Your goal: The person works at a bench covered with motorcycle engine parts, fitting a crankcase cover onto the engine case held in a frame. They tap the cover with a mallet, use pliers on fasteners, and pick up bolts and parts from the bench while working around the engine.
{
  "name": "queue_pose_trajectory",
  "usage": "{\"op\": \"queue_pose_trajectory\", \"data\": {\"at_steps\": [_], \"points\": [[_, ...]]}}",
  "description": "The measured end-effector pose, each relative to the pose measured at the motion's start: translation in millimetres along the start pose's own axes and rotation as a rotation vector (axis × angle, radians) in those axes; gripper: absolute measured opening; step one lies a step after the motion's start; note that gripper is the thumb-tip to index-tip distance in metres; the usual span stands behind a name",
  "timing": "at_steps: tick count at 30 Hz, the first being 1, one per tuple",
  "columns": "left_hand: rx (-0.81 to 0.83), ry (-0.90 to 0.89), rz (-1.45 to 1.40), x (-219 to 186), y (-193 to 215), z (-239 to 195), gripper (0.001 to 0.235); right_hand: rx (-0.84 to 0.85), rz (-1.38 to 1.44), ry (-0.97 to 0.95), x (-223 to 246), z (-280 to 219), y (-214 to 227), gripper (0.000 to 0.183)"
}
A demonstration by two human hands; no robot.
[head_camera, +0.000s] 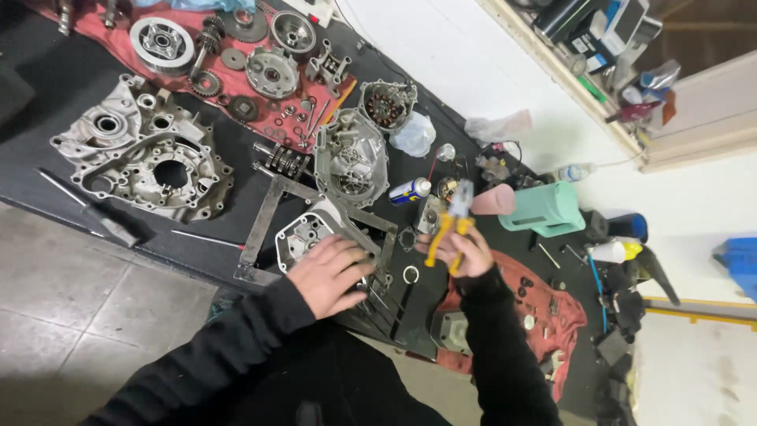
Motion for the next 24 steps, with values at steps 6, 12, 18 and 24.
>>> {"op": "queue_pose_trajectory", "data": {"at_steps": [6, 12, 18, 24], "points": [[0.144, -0.058, -0.002, 7.5, -23.2, 20.9, 0.071, 0.319, -0.989, 0.136, 25.8, 63.3, -89.9, 0.036], [0.234, 0.008, 0.090, 19.5, -43.9, 20.5, 0.076, 0.508, -2.003, 0.904, 68.3, 73.7, -187.5, 0.029], [0.180, 0.047, 0.120, 25.6, -43.5, 22.8, 0.073, 0.604, -2.085, 0.968, 59.2, 88.8, -198.6, 0.030], [0.031, -0.037, -0.055, 24.5, -15.0, 18.1, 0.055, 0.586, -2.159, 1.066, 60.1, 87.7, -190.7, 0.024]]}}
Point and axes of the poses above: each hand's wrist, its own z-axis towards the middle knuckle, its own y-axis out of the back of the hand, x = y × z, the point moved 3 cm from there along z, towards the middle knuckle, and after that the axes turned 8 degrees about -z, right-handed, at the moved point
